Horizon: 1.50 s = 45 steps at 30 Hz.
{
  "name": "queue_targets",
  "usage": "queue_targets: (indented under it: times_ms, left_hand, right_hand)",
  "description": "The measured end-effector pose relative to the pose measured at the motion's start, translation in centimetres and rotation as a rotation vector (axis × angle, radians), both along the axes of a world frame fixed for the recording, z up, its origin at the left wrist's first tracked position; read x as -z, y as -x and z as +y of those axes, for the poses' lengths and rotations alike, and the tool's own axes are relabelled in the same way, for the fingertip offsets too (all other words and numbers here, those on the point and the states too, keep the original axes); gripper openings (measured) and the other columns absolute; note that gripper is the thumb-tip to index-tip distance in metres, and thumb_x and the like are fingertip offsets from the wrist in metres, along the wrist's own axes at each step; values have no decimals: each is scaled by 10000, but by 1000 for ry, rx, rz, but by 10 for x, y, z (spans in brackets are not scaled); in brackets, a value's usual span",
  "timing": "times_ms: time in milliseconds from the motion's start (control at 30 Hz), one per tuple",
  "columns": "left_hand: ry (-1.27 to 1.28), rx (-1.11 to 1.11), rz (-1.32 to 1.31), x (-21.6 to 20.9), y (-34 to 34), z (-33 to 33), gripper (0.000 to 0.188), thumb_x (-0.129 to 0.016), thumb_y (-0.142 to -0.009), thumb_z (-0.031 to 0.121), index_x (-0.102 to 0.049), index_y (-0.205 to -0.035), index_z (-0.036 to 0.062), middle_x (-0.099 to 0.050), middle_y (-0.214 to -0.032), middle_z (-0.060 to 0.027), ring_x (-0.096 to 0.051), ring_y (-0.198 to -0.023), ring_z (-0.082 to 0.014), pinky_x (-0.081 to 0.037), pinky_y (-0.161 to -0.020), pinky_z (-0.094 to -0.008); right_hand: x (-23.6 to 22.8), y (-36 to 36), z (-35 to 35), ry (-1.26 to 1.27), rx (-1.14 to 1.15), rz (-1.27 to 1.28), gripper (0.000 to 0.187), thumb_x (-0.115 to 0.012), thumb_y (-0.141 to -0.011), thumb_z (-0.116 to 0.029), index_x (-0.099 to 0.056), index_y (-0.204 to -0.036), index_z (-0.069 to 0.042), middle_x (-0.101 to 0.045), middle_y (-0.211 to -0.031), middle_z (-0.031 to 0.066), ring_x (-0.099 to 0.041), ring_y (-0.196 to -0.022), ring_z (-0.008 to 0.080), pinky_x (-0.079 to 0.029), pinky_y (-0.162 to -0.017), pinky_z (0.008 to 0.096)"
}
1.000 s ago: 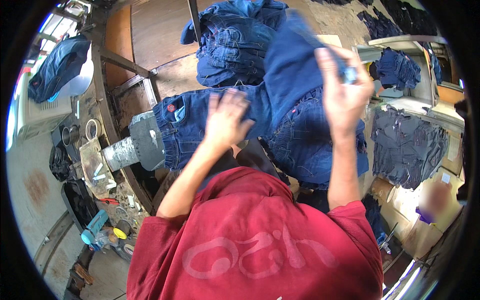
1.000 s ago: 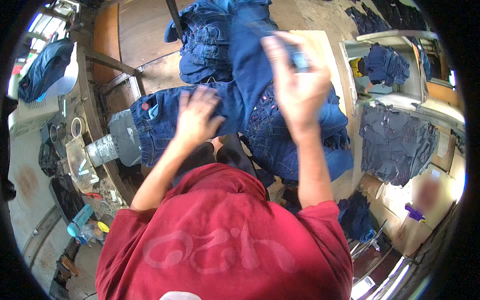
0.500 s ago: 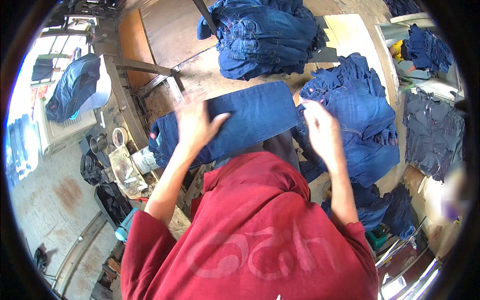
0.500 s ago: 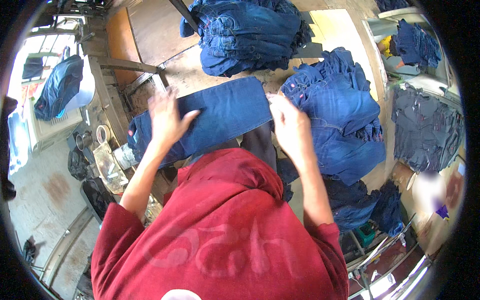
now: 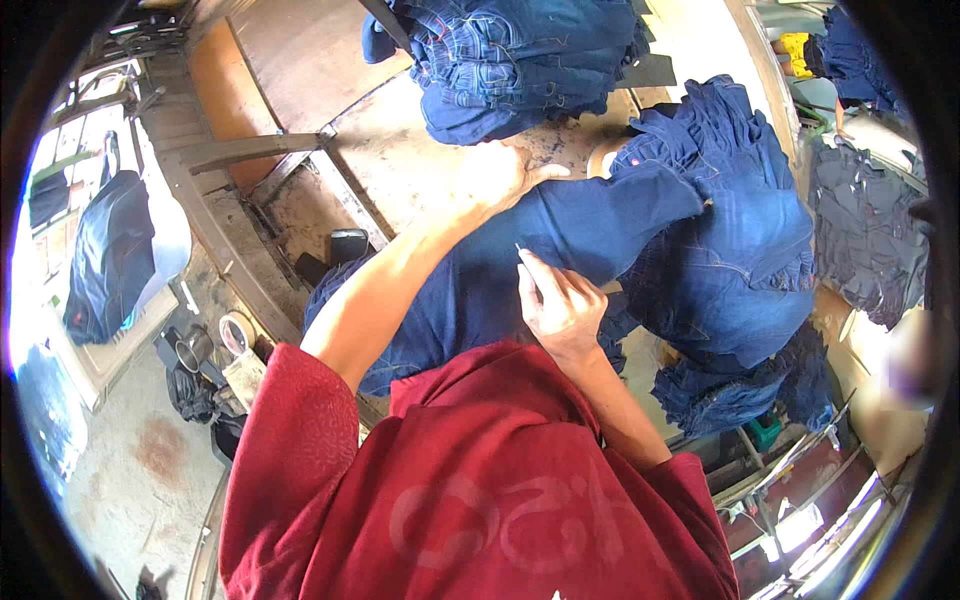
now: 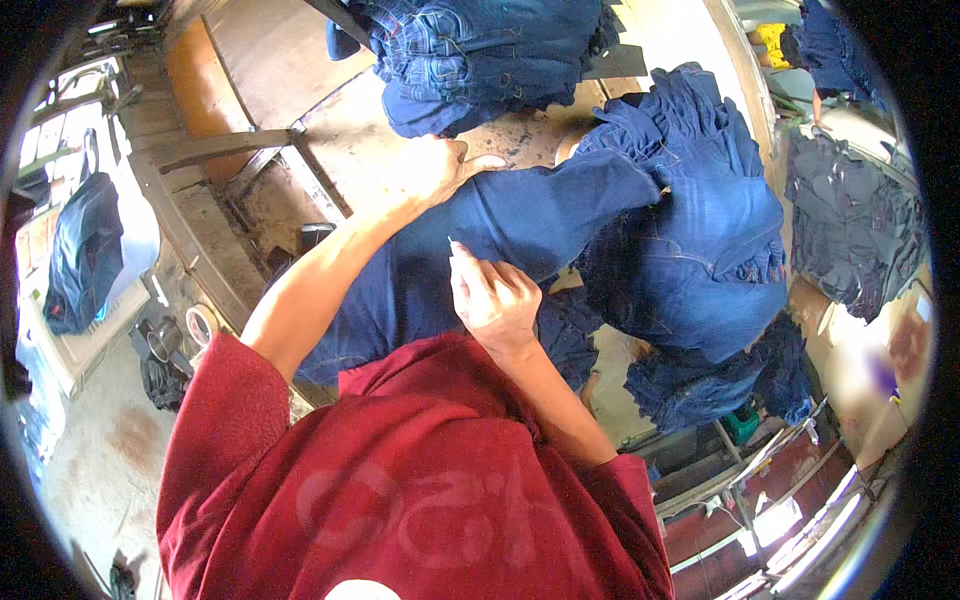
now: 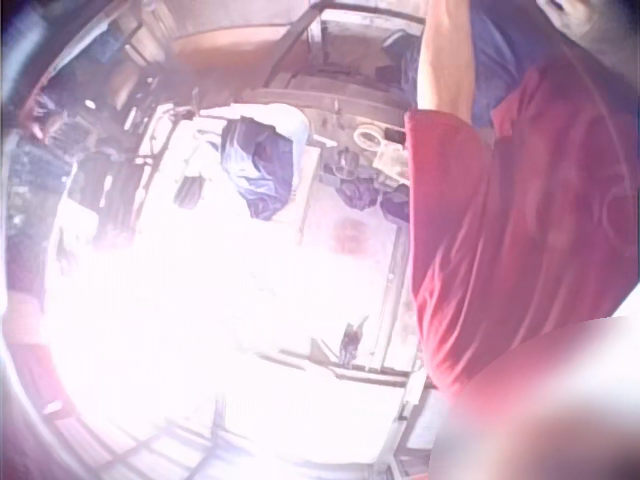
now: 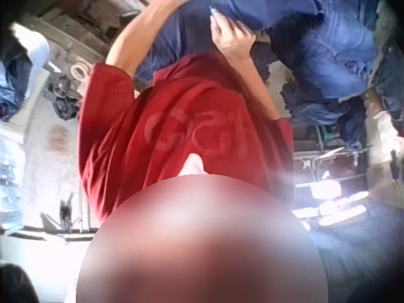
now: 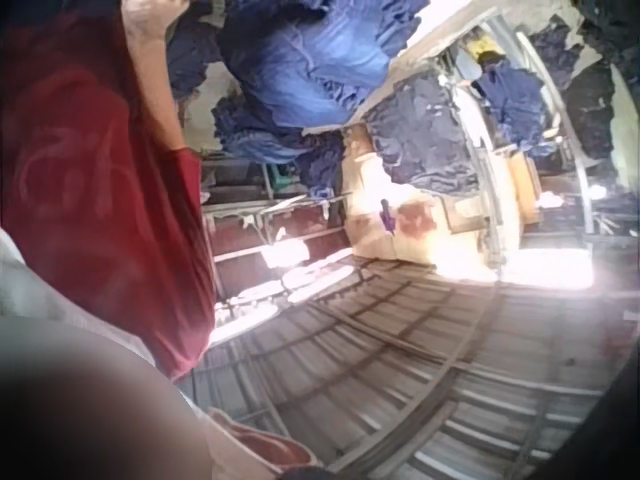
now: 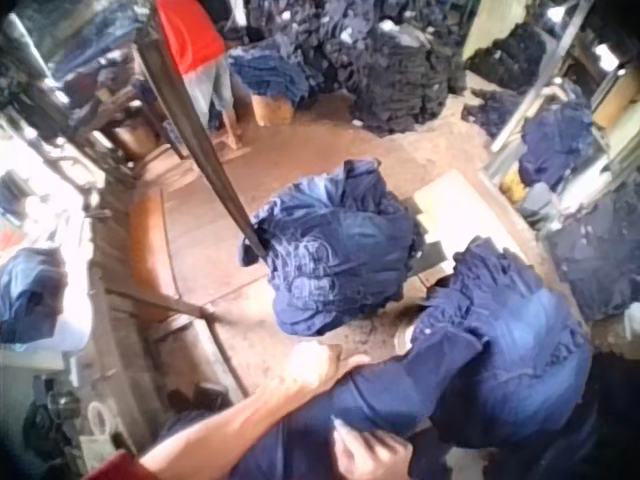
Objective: The person uses a small metal tool to pick and remove loose threads and fabric snags from the surface of denim jeans. They repeatedly pick up jeans from a pile, work on a section, and place them back down.
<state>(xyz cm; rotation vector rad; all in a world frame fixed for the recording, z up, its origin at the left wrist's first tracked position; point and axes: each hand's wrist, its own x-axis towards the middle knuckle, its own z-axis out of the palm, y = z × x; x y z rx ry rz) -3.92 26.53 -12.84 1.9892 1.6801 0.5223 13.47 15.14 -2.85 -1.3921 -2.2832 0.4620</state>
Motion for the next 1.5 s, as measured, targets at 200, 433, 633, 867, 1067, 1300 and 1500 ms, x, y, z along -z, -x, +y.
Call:
queue_targets:
  times_ms: [200,433,633,867,1067,1300,1500]
  left_hand:
    - [-49,-26,3,-8,2,1,592,-712,-996,549,-725,-673,54,-642,-556,-174,-675,-509,-352,-551,-535,-464]
    - [-158,-80,23,-3,-1,-1,522,-728,-994,472,-747,-672,61,-630,-536,-167,-679,-506,-335,-546,-511,-442]
    - [-45,-152,-64,5,-5,-2,506,-707,-1004,466,-765,-698,68,-659,-568,-172,-693,-526,-346,-560,-527,-450]
    - [9,-174,-98,6,-7,-2,473,-682,-1020,456,-784,-737,92,-664,-579,-188,-701,-539,-364,-573,-553,-462]
    - [-1,-174,-95,11,-7,-2,477,-672,-1029,446,-779,-737,84,-666,-582,-192,-704,-541,-366,-576,-555,-464]
    - [24,-166,-110,14,-8,-3,486,-676,-1026,441,-778,-727,71,-674,-598,-206,-718,-563,-370,-591,-574,-465]
    - [19,-185,-110,15,-8,-2,484,-671,-1025,454,-794,-749,74,-678,-603,-209,-726,-579,-372,-592,-569,-468]
  right_hand:
    - [16,28,25,36,49,-143,252,-796,-894,-154,-793,-1145,-128,-700,-704,-6,-642,-550,186,-551,-573,328]
    - [-3,5,-3,178,-9,-259,262,-805,-879,-154,-783,-1140,-144,-654,-684,-5,-646,-571,195,-541,-559,346]
    - [-15,-5,-13,170,81,-57,238,-813,-878,-107,-811,-1115,-126,-743,-754,37,-678,-560,214,-546,-527,343]
    - [29,24,28,51,63,-116,202,-792,-888,-112,-794,-1088,-141,-693,-681,-14,-667,-547,170,-547,-501,322]
    - [12,23,30,145,-8,-221,196,-799,-885,-156,-792,-1081,-150,-693,-682,-6,-673,-557,184,-554,-491,344]
    - [-22,6,6,305,78,-133,164,-826,-870,-84,-807,-1032,-98,-761,-746,79,-735,-595,228,-588,-557,362]
    - [24,18,30,60,39,-73,157,-811,-886,-81,-781,-1036,-117,-722,-696,30,-697,-568,190,-566,-516,336]
